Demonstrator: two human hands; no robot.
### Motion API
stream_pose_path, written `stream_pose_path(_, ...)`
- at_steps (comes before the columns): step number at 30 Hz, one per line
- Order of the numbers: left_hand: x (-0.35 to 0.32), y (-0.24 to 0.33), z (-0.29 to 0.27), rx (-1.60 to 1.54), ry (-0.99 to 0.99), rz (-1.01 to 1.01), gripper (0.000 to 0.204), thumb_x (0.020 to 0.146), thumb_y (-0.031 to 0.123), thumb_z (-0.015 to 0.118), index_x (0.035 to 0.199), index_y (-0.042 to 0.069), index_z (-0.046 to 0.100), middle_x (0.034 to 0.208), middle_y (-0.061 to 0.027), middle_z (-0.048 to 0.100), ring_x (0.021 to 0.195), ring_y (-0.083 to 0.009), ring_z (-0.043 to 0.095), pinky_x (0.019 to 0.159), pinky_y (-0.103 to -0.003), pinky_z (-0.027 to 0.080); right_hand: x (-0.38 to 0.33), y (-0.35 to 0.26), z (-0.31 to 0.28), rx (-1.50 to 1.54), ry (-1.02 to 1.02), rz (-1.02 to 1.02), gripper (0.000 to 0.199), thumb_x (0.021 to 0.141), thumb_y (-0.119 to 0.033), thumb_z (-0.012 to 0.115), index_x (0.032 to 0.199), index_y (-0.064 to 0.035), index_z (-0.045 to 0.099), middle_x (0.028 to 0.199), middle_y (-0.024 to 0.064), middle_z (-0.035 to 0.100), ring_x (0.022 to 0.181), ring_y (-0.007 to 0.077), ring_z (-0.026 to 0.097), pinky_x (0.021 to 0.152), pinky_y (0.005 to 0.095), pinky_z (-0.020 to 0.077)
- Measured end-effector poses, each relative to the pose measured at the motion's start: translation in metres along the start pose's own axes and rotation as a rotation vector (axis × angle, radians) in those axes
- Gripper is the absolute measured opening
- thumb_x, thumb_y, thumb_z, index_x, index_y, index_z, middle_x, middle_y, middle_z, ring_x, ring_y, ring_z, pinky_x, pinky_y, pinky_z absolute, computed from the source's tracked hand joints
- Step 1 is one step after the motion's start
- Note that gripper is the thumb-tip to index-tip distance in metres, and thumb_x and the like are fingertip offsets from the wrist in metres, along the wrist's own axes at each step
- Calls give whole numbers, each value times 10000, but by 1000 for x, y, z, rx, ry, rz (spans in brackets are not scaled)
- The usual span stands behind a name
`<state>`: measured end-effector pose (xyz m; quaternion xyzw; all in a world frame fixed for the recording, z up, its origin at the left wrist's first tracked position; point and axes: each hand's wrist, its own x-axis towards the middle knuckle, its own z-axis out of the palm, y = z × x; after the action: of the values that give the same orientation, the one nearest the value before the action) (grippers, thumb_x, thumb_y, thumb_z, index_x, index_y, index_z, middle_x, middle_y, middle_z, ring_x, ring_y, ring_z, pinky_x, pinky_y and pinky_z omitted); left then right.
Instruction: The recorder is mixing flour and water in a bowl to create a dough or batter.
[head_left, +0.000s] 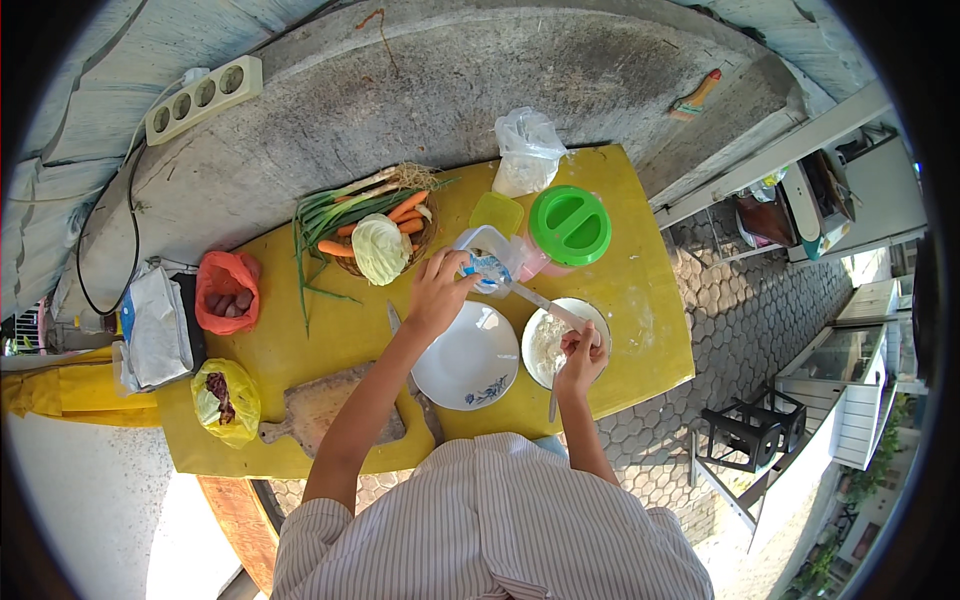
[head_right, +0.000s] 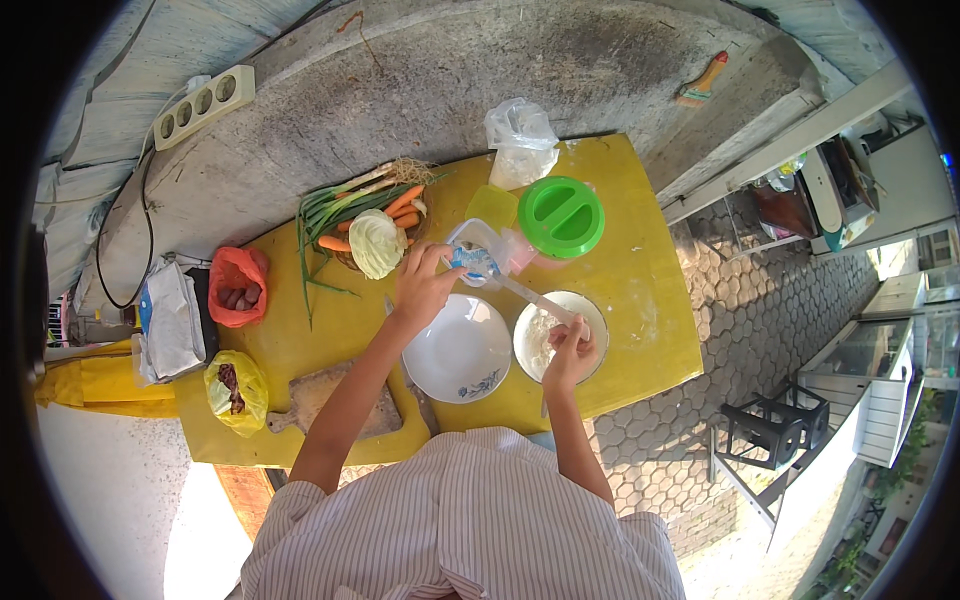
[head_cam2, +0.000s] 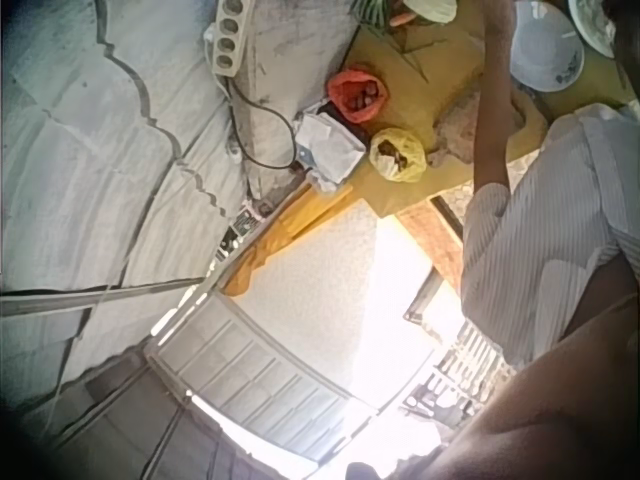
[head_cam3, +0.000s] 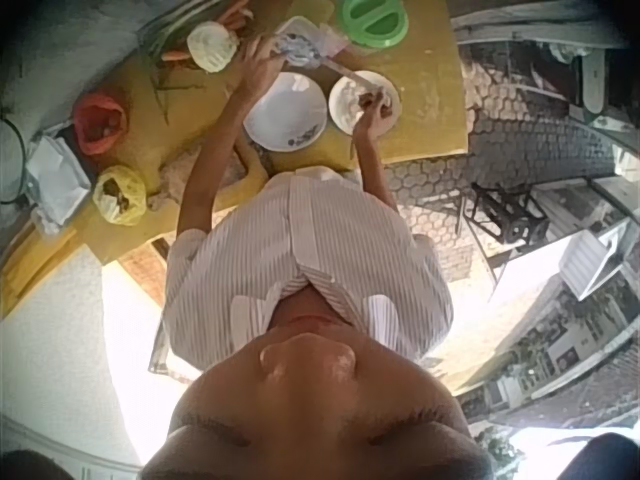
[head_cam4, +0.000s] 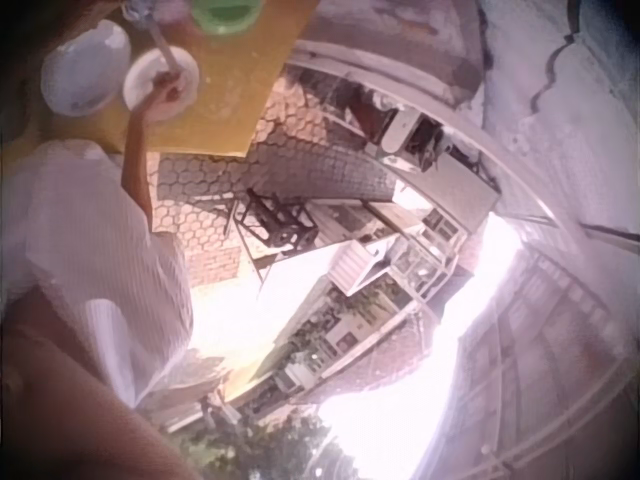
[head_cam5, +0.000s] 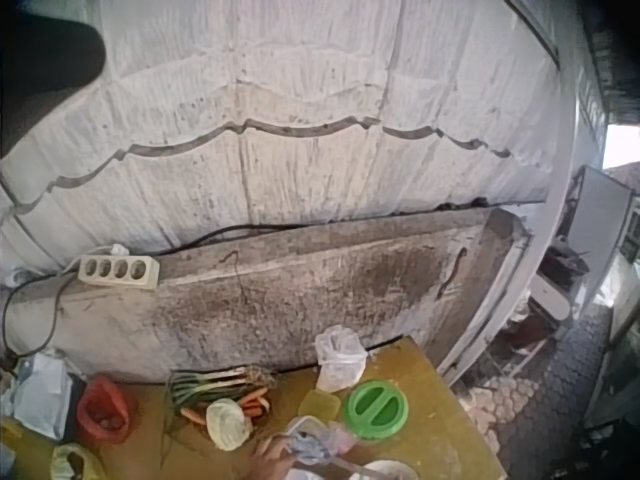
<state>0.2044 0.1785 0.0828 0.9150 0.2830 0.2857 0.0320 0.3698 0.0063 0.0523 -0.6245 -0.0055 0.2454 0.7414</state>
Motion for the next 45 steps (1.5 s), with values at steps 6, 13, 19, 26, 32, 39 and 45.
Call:
stream_pose_path(6,3,0,0,-17,3,-12,146,681,115,662,808,169,710,982,-8,502,1008,-225,480,826,-359,422,4,3,-14,39,-34,15,275,926,-247,530,749,-37,517,601,37,552,542,93,483,506,213,383)
stream_pose_path(13,8,-6,-2,-32,-1,-77,169,664,85,679,798,183,711,965,-16,497,985,-263,475,828,-365,420,2,-22,-39,77,-18,12,255,918,-224,549,726,-57,534,590,22,547,516,69,471,488,198,358)
stream_pose_path(19,4,-17,2,-41,62,-203,123,674,108,707,775,177,714,957,-19,493,981,-258,464,809,-360,418,1,-62,-89,-58,-43,-92,229,927,-219,533,792,-35,546,576,0,503,497,58,418,463,204,303)
stream_pose_path(26,1,-21,2,-28,82,-258,116,680,103,702,769,176,719,944,-23,486,965,-241,458,793,-352,420,-6,-70,-130,-376,-85,-181,218,931,-190,528,953,16,596,599,-2,532,524,43,460,483,182,361)
stream_pose_path(32,-6,-24,5,-31,58,-300,85,694,161,702,770,199,710,994,-3,484,1021,-246,449,824,-370,408,-9,-67,-124,-470,-129,-317,203,928,-165,528,959,23,597,603,3,533,523,44,458,486,182,357)
stream_pose_path(39,-6,-24,5,-35,64,-332,88,687,163,710,770,193,712,990,0,478,1014,-236,446,815,-365,414,3,-60,-93,-173,-28,-135,256,936,-231,516,942,15,586,602,6,532,520,53,437,479,194,332)
stream_pose_path(45,-4,-23,3,-48,83,-355,99,674,152,722,767,184,717,970,-1,472,995,-233,449,809,-363,418,-1,-59,5,-124,-222,-158,230,929,-220,532,964,2,584,623,6,537,532,53,453,489,197,354)
